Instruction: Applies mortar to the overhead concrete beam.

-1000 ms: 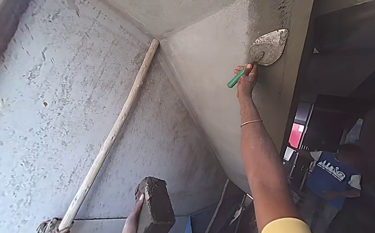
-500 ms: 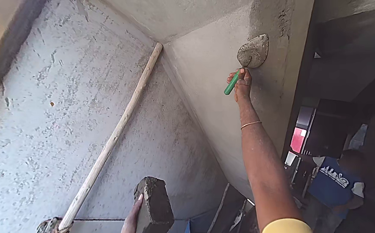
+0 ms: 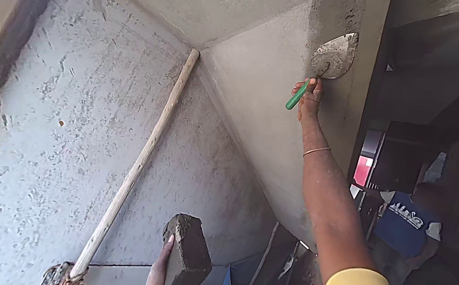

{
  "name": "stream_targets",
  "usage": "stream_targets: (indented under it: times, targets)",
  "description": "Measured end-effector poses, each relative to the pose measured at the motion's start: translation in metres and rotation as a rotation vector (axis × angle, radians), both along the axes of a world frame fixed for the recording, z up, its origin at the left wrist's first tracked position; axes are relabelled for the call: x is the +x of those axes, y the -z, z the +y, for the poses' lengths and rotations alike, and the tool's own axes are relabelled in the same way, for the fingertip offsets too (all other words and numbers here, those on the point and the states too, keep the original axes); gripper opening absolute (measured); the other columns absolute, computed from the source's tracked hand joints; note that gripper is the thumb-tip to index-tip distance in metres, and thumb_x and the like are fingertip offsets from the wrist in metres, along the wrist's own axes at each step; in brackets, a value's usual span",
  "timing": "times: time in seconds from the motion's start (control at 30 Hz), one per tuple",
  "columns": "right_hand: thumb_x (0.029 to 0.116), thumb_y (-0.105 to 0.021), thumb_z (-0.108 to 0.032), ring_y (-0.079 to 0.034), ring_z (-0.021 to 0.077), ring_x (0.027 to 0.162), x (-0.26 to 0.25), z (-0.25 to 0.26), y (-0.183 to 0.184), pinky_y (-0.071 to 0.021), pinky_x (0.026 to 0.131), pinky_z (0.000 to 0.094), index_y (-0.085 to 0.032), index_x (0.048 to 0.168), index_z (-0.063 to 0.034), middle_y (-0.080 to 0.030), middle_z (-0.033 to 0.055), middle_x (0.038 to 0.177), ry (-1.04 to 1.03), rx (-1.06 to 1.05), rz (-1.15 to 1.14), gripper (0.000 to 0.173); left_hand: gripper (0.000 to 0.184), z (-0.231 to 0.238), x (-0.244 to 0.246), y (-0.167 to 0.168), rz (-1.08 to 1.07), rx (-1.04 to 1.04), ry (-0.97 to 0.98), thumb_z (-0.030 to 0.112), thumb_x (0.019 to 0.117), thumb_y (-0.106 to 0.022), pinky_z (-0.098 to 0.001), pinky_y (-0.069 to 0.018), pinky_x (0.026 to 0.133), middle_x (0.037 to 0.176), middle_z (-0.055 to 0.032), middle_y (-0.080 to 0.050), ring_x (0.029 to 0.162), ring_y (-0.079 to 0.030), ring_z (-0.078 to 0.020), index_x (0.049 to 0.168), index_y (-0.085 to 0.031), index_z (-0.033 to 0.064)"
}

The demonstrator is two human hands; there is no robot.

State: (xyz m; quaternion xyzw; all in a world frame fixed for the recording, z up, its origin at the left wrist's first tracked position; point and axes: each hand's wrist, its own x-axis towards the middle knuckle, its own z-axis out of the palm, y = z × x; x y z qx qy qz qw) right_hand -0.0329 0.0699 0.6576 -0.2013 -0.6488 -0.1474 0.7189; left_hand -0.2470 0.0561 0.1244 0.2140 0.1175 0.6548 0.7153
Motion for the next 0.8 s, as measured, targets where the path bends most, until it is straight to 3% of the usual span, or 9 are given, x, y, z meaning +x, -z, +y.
stream_targets:
  times: [0.17, 0.33, 0.47, 0.8]
  targets:
    - [0.1144, -0.026, -0.029, -0.070, 0.0163, 0.069, -0.007, 0.007, 0.004, -0.0626, 0.068, 0.0340, -0.052, 0.123, 0.0005, -0.068, 0.0084, 0.088, 0.081, -0.131, -0.068, 0.040, 0.043, -0.001, 0.004, 0.001, 0.007, 0.020, -0.011, 0.042, 0.1098, -0.031, -0.0363, -0.0631, 0.079, 0.098, -0.0022, -0.075, 0.091, -0.073, -0.0129, 0.120, -0.063, 0.0155]
    - [0.1140, -0.031, -0.028, -0.072, 0.0174, 0.079, 0.000, 0.011, 0.015, -0.0628, 0.076, 0.0347, -0.050, 0.126, 0.0014, -0.067, 0.0108, 0.094, 0.156, -0.039, 0.033, 0.037, 0.042, -0.005, 0.005, 0.000, 0.014, 0.022, -0.008, 0.041, 0.1097, -0.031, -0.0360, -0.0632, 0.079, 0.098, -0.0013, -0.075, 0.091, -0.073, -0.0119, 0.120, -0.063, 0.0160]
    - [0.1140, -0.031, -0.028, -0.071, 0.0164, 0.076, 0.022, 0.014, 0.025, -0.0624, 0.074, 0.0342, -0.047, 0.130, 0.0016, -0.065, 0.0101, 0.093, 0.161, 0.014, 0.103, 0.037, 0.043, -0.005, 0.006, -0.001, 0.027, 0.008, -0.006, 0.042, 0.1098, -0.031, -0.0366, -0.0628, 0.080, 0.100, -0.0013, -0.075, 0.092, -0.073, -0.0124, 0.120, -0.063, 0.0162]
    - [0.1137, -0.032, -0.027, -0.070, 0.0166, 0.073, 0.082, 0.036, 0.084, -0.0629, 0.072, 0.0351, -0.050, 0.121, -0.0013, -0.064, 0.0081, 0.088, 0.072, 0.018, 0.242, 0.032, 0.043, -0.005, 0.015, 0.005, 0.044, 0.004, -0.004, 0.042, 0.1099, -0.031, -0.0371, -0.0630, 0.080, 0.099, -0.0020, -0.076, 0.092, -0.073, -0.0130, 0.119, -0.064, 0.0166]
